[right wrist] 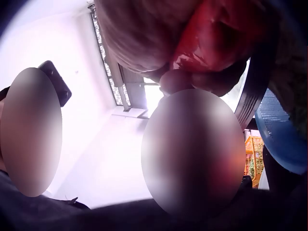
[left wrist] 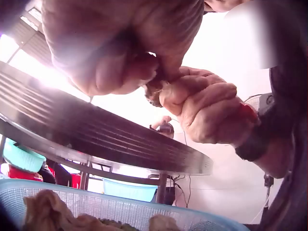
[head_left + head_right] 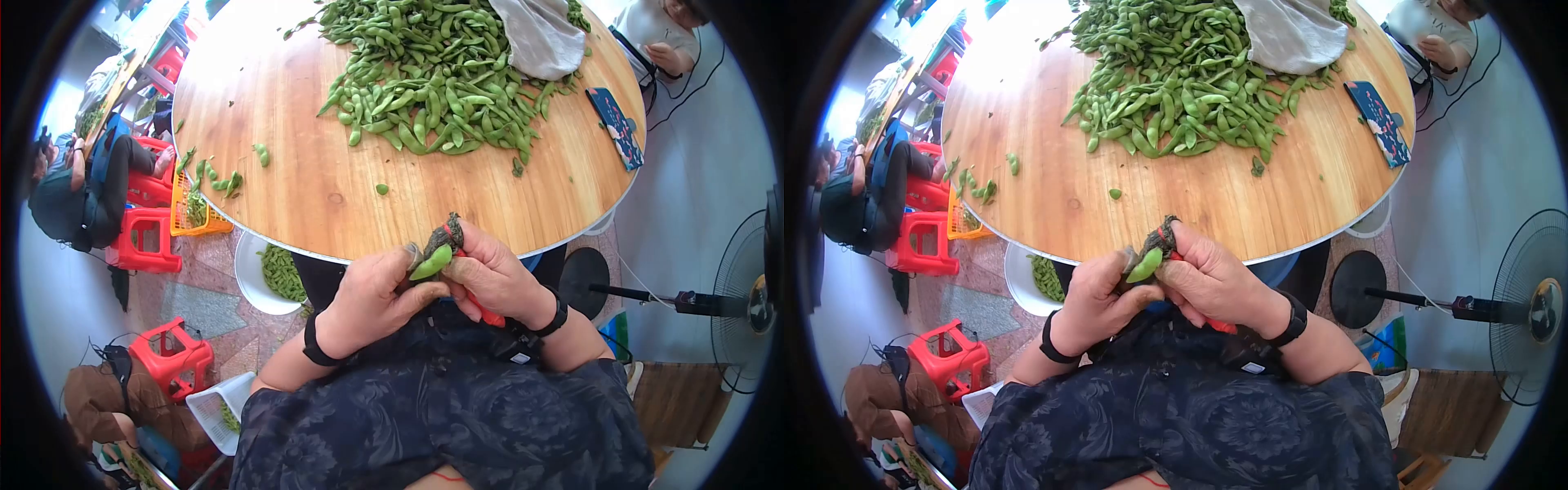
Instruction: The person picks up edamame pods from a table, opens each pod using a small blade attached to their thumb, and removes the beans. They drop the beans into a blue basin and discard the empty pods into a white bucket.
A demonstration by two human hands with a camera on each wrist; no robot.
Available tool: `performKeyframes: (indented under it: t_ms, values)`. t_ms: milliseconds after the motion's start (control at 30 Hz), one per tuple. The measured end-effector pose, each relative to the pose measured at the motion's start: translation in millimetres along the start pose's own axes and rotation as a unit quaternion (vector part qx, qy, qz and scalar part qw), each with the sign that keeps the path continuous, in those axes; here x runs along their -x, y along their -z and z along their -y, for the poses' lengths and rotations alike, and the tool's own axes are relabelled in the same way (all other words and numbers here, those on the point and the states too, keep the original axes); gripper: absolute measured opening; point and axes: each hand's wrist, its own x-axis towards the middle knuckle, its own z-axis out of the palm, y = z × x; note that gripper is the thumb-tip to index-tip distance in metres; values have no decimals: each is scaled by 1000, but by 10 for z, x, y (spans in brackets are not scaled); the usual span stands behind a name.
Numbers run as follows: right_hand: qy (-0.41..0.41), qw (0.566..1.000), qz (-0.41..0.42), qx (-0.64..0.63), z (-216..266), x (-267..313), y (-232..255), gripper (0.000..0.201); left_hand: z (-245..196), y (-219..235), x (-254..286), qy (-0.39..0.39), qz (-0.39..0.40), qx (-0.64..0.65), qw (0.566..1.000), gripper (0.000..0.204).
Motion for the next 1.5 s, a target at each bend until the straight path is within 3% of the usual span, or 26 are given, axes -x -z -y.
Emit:
performKeyframes:
  t_ms: [33, 100, 233, 300, 333, 367, 400, 433, 467, 500, 533, 567, 633, 700, 767, 833, 1000, 1100, 1167, 1233, 1300, 1367, 1433, 1500]
  values:
    - [12, 1000, -17, 15, -22, 13, -18, 11, 15, -11, -4, 1, 3, 0, 1000, 30]
    - [28, 999, -14, 15, -24, 42, -53, 10, 69, -32, -31, -109, -66, -102, 987, 28]
    - [49, 998, -15, 27, -16, 86, -129, 8, 50, -52, -19, -141, -61, -65, 986, 26]
    - [39, 999, -20, 21, -5, 102, -163, 8, -24, -53, 51, -11, -27, 87, 996, 26]
    - [29, 999, -26, 20, -9, 104, -168, 8, -19, -50, 94, -10, -23, 85, 996, 26]
    - [30, 999, -27, 17, -14, 105, -149, 8, 1, -42, 140, 90, 21, 213, 973, 26]
    - [21, 998, -34, 51, -14, 110, -116, 7, -2, -37, 154, 188, 64, 334, 921, 28]
    - [10, 995, -42, 85, -22, 122, -100, 9, -24, -34, 154, 190, 66, 334, 921, 28]
    - [10, 996, -44, 83, -71, 118, -87, 9, -65, -22, 137, 170, 73, 245, 952, 25]
    - [143, 945, -123, 267, -139, 94, -73, 13, -89, -19, 124, 148, 79, 154, 974, 23]
    - [266, 838, -194, 435, -180, 82, -74, 18, -79, -38, 130, 150, 80, 154, 973, 23]
    - [265, 840, -195, 432, -180, 112, -80, 18, -62, -68, 141, 129, 83, 107, 982, 21]
    - [266, 769, -166, 557, -83, 185, -128, 24, -58, -103, 152, 109, 89, 61, 988, 19]
    - [279, 760, -157, 566, -70, 201, -91, 22, -61, -123, 154, 99, 120, 60, 986, 15]
    - [245, 791, -79, 556, -36, 230, -32, 23, -67, -130, 175, 87, 148, 59, 983, 12]
    - [236, 791, -71, 559, -69, 257, -38, 21, -94, -175, 202, 65, 152, 50, 985, 10]
    - [252, 735, -120, 618, -143, 260, -100, 17, -119, -194, 207, 46, 143, -1, 989, 10]
    - [273, 744, -98, 602, -227, 250, -63, 15, -91, -148, 226, 60, 168, 9, 984, 10]
    - [242, 752, -91, 607, -190, 291, 3, 14, -114, -77, 250, 136, 165, 58, 975, 11]
    - [215, 756, -80, 613, -151, 326, 61, 13, -63, 30, 348, 165, 140, 39, 976, 10]
    - [236, 707, -70, 663, -115, 365, 78, 12, 26, 188, 485, 189, 111, 16, 975, 10]
    - [220, 696, -53, 682, -78, 378, 85, 13, 168, 358, 714, 252, 1, 21, 968, 11]
    - [170, 687, -27, 706, -84, 401, 83, 14, 412, 544, 967, 302, -97, -120, 941, 14]
    - [158, 691, -25, 705, -77, 413, 108, 13, 476, 673, 1098, 322, -138, -330, 877, 18]
